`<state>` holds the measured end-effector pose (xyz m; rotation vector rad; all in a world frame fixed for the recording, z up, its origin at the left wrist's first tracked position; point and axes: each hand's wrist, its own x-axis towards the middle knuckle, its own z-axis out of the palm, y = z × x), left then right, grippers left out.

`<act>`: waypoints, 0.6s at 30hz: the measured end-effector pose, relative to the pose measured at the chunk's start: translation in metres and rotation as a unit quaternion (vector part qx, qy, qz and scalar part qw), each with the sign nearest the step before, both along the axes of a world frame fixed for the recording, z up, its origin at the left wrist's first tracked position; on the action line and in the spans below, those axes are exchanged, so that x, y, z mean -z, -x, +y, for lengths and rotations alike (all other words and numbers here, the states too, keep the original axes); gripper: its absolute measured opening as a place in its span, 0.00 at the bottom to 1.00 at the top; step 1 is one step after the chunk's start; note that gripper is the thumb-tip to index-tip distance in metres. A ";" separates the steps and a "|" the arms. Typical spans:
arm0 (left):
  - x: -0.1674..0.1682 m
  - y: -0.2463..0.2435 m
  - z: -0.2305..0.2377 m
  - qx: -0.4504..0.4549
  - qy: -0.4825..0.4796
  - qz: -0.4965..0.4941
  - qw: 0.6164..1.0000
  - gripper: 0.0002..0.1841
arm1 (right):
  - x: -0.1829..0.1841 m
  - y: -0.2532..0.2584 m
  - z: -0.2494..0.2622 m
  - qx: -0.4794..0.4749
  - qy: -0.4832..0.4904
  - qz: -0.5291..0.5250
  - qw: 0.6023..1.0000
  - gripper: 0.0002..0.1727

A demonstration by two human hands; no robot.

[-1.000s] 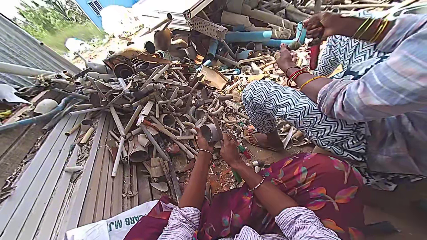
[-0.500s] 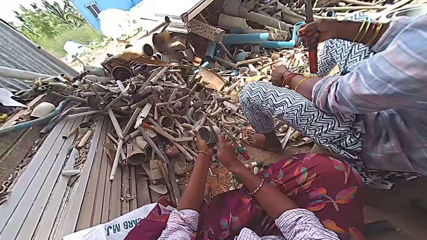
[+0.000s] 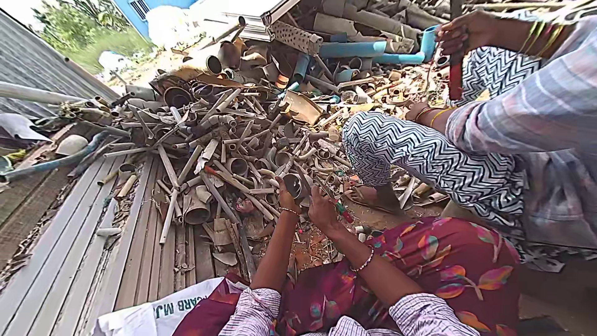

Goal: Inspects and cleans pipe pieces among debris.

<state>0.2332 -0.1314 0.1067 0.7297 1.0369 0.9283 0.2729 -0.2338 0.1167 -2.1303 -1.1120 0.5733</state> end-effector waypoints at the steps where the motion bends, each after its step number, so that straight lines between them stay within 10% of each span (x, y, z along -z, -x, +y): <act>1: 0.001 0.002 0.000 -0.003 0.009 -0.006 1.000 0.39 | 0.003 -0.004 0.001 0.001 0.037 0.022 0.999 0.26; 18: 0.000 -0.008 -0.008 -0.035 0.049 -0.032 0.998 0.42 | 0.010 -0.001 0.003 0.013 0.002 0.056 0.998 0.25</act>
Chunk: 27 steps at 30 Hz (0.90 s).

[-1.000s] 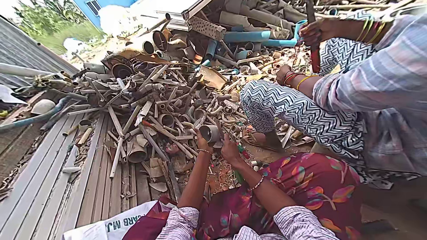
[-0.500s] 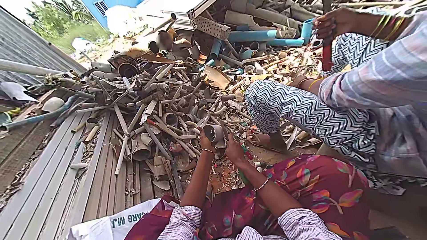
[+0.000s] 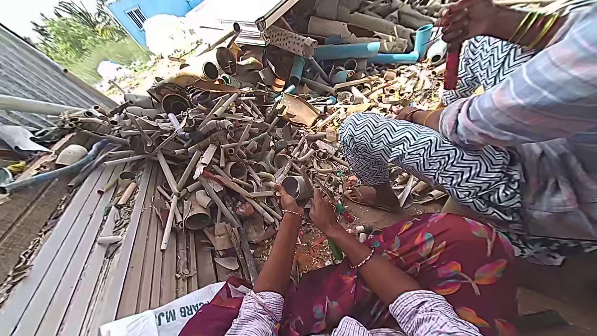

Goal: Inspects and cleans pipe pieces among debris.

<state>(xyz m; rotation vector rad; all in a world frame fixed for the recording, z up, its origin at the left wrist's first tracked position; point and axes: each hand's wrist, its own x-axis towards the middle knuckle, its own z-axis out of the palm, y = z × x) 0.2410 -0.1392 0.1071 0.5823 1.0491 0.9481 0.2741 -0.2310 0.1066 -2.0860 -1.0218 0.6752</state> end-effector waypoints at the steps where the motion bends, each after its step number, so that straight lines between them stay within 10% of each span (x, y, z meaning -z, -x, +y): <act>1: -0.001 -0.002 -0.001 -0.004 -0.007 -0.004 1.000 0.41 | -0.006 0.003 -0.001 -0.005 -0.005 -0.007 1.000 0.25; 17: 0.010 0.046 0.044 0.219 -0.290 0.047 0.930 0.24 | -0.016 0.004 -0.005 -0.042 -0.020 -0.022 0.999 0.26; 27: 0.009 0.068 0.071 0.267 -0.336 0.074 0.900 0.35 | -0.011 -0.003 -0.004 -0.097 0.061 -0.024 0.993 0.27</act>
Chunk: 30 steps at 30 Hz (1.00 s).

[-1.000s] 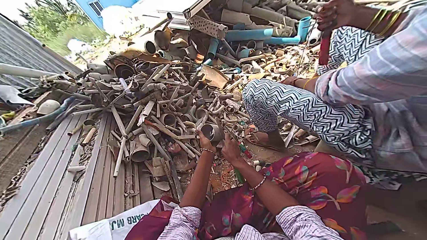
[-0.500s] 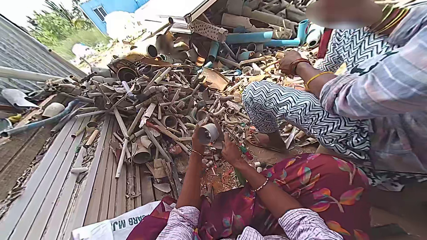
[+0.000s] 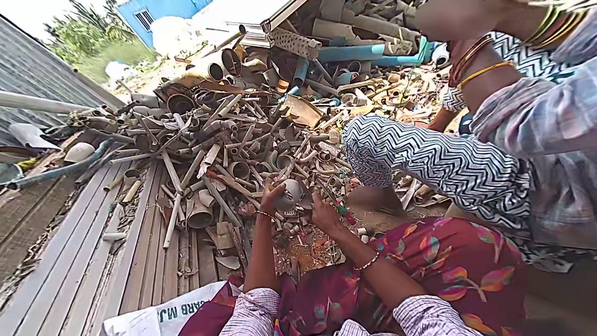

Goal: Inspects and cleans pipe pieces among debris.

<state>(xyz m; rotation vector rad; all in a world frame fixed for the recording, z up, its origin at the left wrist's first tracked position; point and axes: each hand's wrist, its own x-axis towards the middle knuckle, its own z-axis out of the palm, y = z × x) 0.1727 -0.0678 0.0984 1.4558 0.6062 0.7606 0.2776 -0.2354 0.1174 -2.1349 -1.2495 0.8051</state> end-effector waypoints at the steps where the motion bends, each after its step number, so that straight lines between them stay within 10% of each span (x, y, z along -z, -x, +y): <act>1: -0.001 0.001 0.001 0.006 -0.002 0.004 1.000 0.35 | -0.002 0.003 0.000 -0.004 -0.013 -0.009 1.000 0.26; 24: -0.036 0.003 -0.005 0.084 -0.156 0.231 0.957 0.63 | 0.011 -0.001 0.000 -0.031 -0.037 -0.054 0.997 0.26; 30: -0.035 -0.004 -0.015 0.161 -0.149 0.240 0.946 0.61 | 0.034 -0.021 0.012 0.198 -0.150 0.274 0.929 0.34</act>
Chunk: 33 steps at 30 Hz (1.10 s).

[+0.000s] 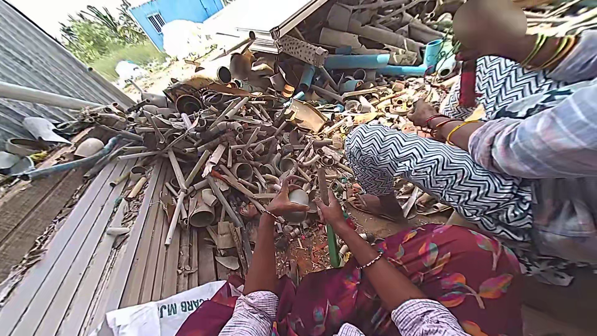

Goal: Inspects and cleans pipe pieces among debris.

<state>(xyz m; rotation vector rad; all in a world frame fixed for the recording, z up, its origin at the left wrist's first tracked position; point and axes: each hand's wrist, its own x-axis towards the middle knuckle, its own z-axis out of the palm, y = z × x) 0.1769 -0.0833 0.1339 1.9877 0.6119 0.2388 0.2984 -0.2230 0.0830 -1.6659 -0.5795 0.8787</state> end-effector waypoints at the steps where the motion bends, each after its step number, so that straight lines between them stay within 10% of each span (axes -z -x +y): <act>1: 0.002 -0.003 -0.003 0.021 0.002 0.002 1.000 0.61 | 0.000 -0.002 0.001 0.014 -0.042 0.053 0.998 0.37; 10: 0.010 -0.017 -0.013 0.000 0.031 -0.098 0.995 0.65 | -0.005 -0.001 0.000 0.103 -0.211 0.268 0.934 0.17; 13: 0.028 -0.020 -0.014 -0.063 0.126 -0.163 0.976 0.50 | -0.009 -0.004 -0.002 0.130 -0.247 0.306 0.910 0.15; 16: 0.040 -0.032 -0.033 -0.135 0.278 -0.246 0.919 0.27 | -0.008 -0.002 -0.001 0.131 -0.263 0.295 0.909 0.16; 23: 0.035 -0.043 -0.052 -0.252 0.485 -0.299 0.782 0.31 | -0.009 -0.001 -0.002 0.114 -0.294 0.290 0.903 0.09; 28: 0.037 -0.042 -0.046 -0.198 0.413 -0.341 0.821 0.26 | -0.005 -0.002 -0.003 0.133 -0.049 -0.055 0.988 0.32; 33: 0.039 -0.038 -0.033 -0.239 0.374 -0.336 0.831 0.25 | -0.005 0.021 -0.007 0.041 -0.024 -0.308 0.950 0.27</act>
